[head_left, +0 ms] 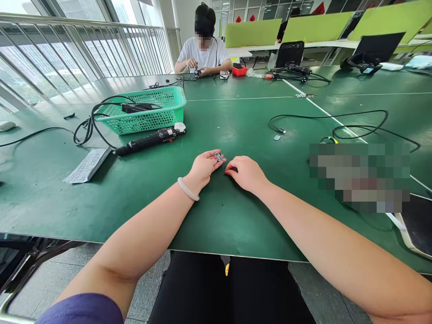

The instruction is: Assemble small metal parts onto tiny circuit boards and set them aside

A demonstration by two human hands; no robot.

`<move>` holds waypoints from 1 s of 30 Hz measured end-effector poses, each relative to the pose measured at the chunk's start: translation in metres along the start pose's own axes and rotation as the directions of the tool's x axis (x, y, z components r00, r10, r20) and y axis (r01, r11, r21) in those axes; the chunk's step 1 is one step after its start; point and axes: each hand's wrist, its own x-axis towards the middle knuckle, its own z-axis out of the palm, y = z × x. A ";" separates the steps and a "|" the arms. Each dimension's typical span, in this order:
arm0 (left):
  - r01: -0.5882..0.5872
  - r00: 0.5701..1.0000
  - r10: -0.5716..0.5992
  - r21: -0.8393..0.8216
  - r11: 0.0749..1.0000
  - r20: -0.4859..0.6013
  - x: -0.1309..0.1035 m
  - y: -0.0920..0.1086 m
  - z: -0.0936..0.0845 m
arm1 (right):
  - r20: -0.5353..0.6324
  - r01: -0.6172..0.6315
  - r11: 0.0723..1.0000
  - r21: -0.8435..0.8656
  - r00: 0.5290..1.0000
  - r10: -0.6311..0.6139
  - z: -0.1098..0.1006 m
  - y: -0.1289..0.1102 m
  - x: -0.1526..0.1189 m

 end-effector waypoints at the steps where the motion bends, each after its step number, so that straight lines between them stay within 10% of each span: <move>1: 0.001 1.000 -0.001 0.006 1.000 0.002 0.000 0.000 0.000 | 0.000 0.016 1.000 -0.018 1.000 -0.016 0.001 0.001 0.000; 15: 0.008 0.979 -0.034 0.132 0.991 0.200 0.001 -0.003 -0.001 | -0.262 0.156 0.985 0.072 0.956 -0.133 -0.013 0.012 -0.003; 30: -0.024 0.924 -0.012 0.089 0.996 0.382 0.002 -0.006 -0.006 | -0.287 0.196 0.981 0.001 0.939 -0.187 -0.014 0.009 -0.006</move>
